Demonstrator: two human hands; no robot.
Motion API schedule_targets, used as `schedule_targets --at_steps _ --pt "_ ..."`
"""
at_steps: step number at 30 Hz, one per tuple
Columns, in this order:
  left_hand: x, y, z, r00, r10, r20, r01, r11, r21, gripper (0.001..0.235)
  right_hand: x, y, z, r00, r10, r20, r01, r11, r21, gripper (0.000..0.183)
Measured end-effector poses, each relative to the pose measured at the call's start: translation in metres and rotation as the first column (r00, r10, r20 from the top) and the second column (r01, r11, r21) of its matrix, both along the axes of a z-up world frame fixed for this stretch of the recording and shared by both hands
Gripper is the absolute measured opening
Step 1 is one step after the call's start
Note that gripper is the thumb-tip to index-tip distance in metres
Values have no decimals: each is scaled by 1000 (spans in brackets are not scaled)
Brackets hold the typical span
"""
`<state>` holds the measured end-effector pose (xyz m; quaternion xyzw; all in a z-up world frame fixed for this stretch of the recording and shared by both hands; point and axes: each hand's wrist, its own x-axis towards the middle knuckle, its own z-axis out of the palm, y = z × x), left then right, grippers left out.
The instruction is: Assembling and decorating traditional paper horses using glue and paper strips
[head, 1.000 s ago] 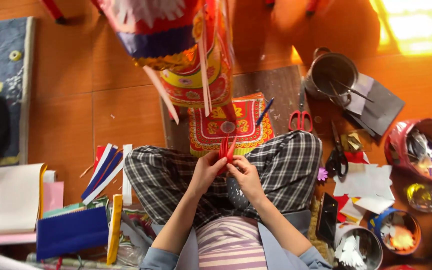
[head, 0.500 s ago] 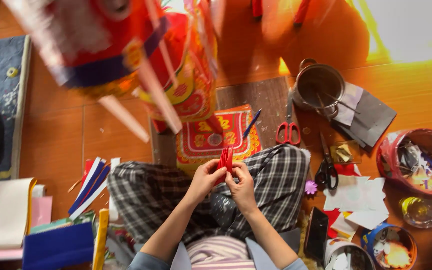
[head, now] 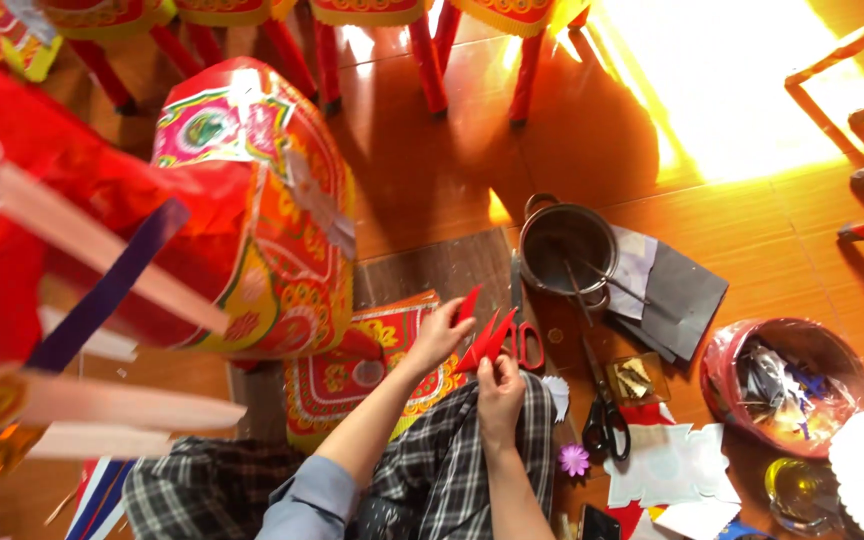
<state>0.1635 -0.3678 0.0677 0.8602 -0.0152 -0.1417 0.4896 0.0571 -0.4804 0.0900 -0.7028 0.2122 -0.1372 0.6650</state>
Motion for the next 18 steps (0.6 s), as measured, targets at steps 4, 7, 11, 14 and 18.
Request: schedule_targets --at_steps 4,7,11,14,18 --pt "0 -7 -12 999 36 25 -36 999 -4 48 6 4 30 997 35 -75 -38 998 -47 25" --pt "-37 8 32 996 69 -57 -79 977 -196 34 5 7 -8 999 50 -18 -52 989 -140 15" --pt "-68 14 52 969 100 -224 -191 882 -432 29 2 19 2 995 96 -22 -99 977 -189 12" --pt "-73 21 59 944 188 -270 -311 777 -548 35 -5 23 6 981 182 68 -150 930 -334 15" --pt "-79 25 75 966 195 -173 -255 840 -478 39 -11 32 6 948 285 141 -206 888 -411 13"
